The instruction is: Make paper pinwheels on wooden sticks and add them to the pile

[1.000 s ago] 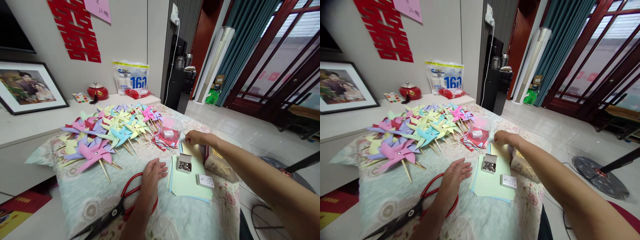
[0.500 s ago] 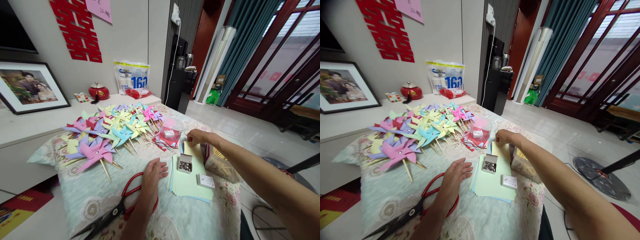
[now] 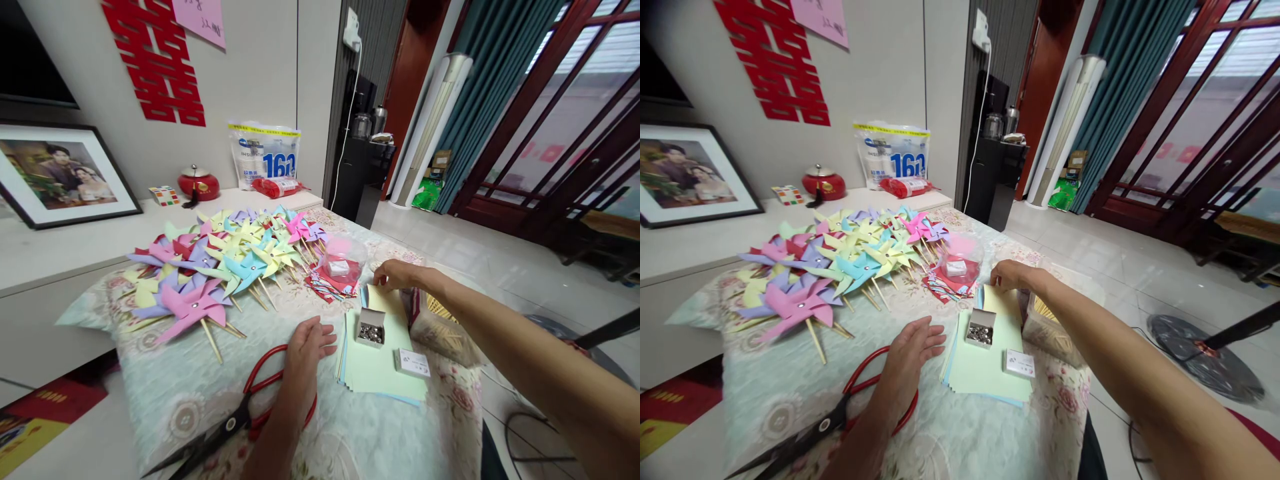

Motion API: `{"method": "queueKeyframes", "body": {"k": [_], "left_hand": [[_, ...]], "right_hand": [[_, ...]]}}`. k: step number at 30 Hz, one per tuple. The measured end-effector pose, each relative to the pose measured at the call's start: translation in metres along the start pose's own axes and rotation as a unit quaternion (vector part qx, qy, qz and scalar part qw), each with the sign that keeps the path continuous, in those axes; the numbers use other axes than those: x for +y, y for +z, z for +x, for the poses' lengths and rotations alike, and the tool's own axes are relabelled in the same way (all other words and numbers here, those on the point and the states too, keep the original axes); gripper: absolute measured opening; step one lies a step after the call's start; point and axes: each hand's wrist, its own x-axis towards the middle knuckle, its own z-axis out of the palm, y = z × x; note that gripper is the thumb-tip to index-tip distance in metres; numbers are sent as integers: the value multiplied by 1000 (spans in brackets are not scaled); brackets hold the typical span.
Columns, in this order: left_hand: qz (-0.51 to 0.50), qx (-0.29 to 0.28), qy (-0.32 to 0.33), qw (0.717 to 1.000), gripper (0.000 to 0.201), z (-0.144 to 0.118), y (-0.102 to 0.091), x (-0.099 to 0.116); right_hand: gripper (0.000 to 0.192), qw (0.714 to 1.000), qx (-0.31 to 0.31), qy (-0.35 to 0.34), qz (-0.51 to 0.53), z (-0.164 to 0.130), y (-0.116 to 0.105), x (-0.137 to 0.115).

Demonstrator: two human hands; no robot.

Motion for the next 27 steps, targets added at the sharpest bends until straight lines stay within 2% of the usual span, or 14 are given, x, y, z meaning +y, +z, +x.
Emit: {"method": "queueKeyframes", "body": {"k": [13,21,27], "left_hand": [[-5,7,7,1000,39,2,1,-3],[11,-10,4,1000,35,0,-2,-1],[22,-10,1,1000,33,-1,-1,1]], "right_hand": [[31,999,10,19,23,-4,-1,5],[39,999,-9,43,27,11,10,7],[42,998,-13,59,27,8,2,3]]}}
